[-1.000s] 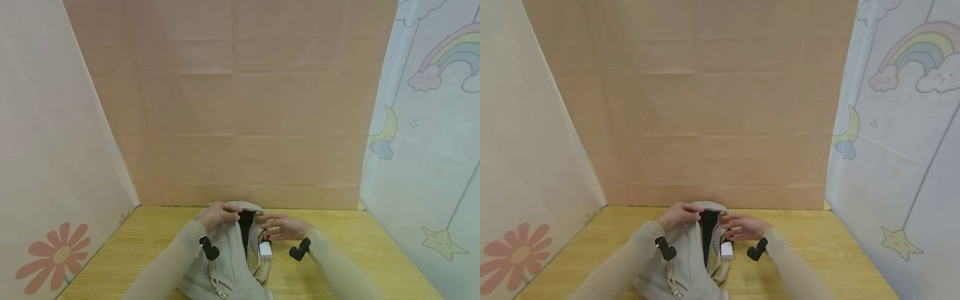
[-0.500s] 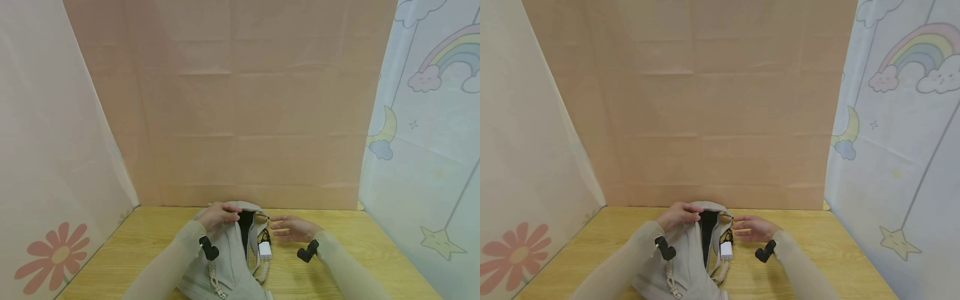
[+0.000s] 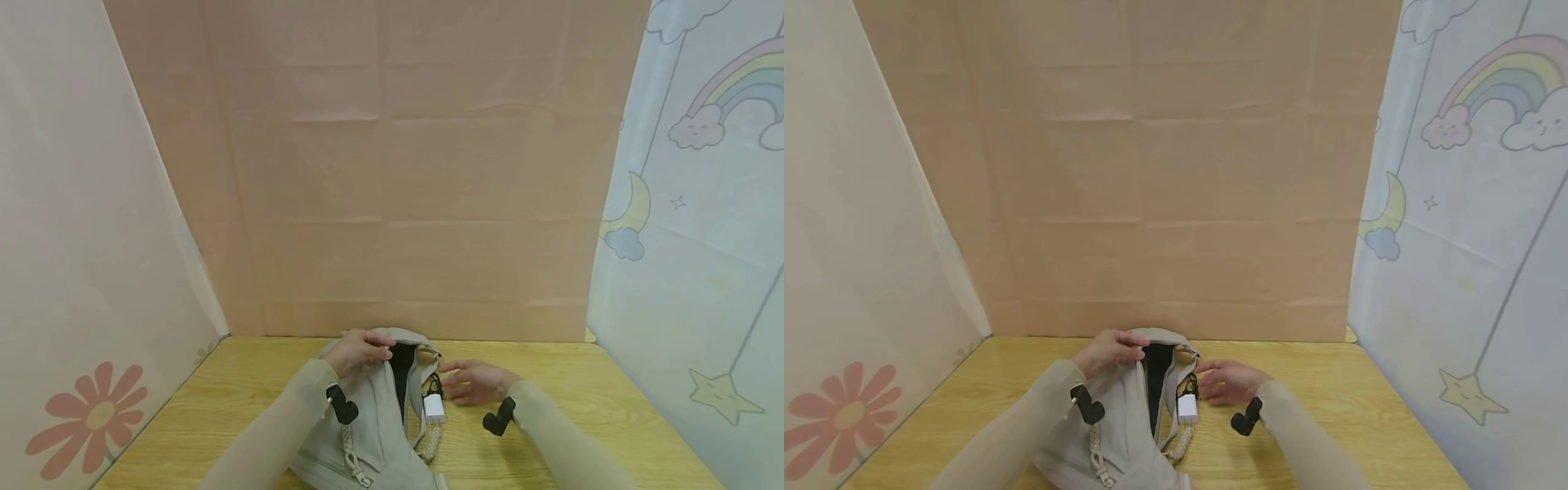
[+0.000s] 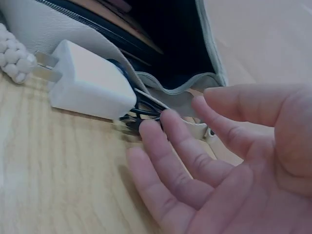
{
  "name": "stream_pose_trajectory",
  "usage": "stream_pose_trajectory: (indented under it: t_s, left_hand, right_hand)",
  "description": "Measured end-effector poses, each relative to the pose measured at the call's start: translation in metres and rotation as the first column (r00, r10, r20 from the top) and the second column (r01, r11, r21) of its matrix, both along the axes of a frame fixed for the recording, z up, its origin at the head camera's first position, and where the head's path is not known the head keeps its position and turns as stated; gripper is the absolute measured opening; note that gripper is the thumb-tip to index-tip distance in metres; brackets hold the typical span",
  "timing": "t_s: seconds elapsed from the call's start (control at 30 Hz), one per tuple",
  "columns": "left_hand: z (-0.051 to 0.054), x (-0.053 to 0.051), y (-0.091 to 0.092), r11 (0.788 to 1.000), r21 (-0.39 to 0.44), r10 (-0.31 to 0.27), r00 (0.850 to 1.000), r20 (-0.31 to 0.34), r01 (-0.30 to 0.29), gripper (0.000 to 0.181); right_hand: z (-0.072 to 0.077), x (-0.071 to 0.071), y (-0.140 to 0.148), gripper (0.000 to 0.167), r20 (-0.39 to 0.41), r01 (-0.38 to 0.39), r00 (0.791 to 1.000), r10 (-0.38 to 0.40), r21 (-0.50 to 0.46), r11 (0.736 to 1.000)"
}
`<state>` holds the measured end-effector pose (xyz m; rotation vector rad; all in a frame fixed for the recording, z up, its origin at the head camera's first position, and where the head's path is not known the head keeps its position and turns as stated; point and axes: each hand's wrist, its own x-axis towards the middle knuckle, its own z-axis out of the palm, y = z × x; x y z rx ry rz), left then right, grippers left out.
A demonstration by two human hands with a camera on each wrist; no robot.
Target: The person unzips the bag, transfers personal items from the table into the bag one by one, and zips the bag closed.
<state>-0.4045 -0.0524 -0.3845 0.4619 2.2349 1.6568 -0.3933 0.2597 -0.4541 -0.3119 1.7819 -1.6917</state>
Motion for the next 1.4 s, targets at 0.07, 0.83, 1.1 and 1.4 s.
stream_pose_trajectory:
  t_s: [0.07,0.83,1.1,1.4]
  left_hand:
    - [0.0,0.0,0.0,1.0,0.002,-0.002,1.0,0.003,0.002,0.036]
    - [-0.002,-0.002,0.001,1.0,0.006,0.016,1.0,-0.005,-0.016,0.035]
    - [-0.006,-0.004,0.0,1.0,-0.008,0.014,1.0,-0.008,-0.014,0.034]
    - [-0.005,-0.007,-0.002,1.0,-0.012,0.007,1.0,-0.011,-0.007,0.032]
  right_hand:
    - [-0.001,0.001,-0.002,0.047,-0.008,0.006,1.0,-0.006,0.024,1.0]
    - [0.017,0.02,-0.044,0.04,-0.191,-0.006,0.978,0.082,0.368,0.93]
    - [0.015,0.018,-0.049,0.039,-0.207,0.02,0.976,0.067,0.392,0.92]
    - [0.016,0.018,-0.055,0.042,-0.2,0.06,0.979,0.036,0.452,0.89]
